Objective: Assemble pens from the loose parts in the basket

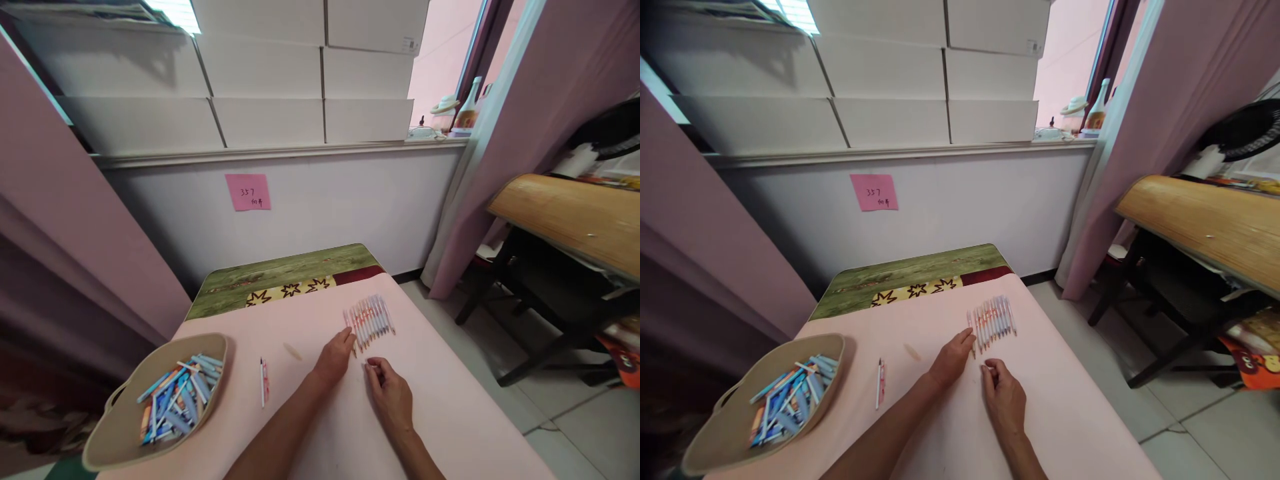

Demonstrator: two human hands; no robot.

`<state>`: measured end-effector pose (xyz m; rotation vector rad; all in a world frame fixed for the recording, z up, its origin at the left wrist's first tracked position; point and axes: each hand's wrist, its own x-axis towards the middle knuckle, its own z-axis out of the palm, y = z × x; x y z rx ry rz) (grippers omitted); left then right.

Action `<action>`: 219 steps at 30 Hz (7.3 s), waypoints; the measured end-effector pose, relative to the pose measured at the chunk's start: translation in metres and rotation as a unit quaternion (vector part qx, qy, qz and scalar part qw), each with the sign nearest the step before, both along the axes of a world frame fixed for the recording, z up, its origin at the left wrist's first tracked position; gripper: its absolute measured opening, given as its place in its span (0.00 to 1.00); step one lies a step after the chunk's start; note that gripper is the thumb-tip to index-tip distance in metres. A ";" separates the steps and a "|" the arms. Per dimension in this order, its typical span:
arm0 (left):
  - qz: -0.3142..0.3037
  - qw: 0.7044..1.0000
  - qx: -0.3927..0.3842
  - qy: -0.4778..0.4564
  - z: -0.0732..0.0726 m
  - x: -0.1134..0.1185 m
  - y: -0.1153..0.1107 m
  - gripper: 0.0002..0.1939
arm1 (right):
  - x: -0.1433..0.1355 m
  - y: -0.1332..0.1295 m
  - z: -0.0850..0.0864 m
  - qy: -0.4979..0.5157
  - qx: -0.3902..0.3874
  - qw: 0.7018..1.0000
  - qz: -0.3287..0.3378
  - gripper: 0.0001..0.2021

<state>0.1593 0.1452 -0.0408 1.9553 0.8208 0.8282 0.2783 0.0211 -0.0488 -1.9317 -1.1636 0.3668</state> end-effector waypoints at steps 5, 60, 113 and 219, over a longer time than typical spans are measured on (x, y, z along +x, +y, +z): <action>-0.023 0.999 0.038 0.016 0.000 0.006 -0.002 0.15 | 0.000 0.000 0.000 0.002 0.008 1.000 0.006 0.16; 0.319 0.836 -0.342 -0.286 0.002 -0.206 -0.099 0.20 | -0.180 0.050 0.040 -0.073 -0.123 0.951 0.274 0.13; 0.236 0.694 -0.502 -0.459 0.044 -0.177 -0.112 0.15 | -0.187 0.014 0.067 0.005 0.047 0.947 0.317 0.13; 0.292 0.702 -0.390 -0.520 0.086 -0.178 -0.152 0.02 | -0.143 -0.064 0.112 0.035 0.109 0.973 0.200 0.10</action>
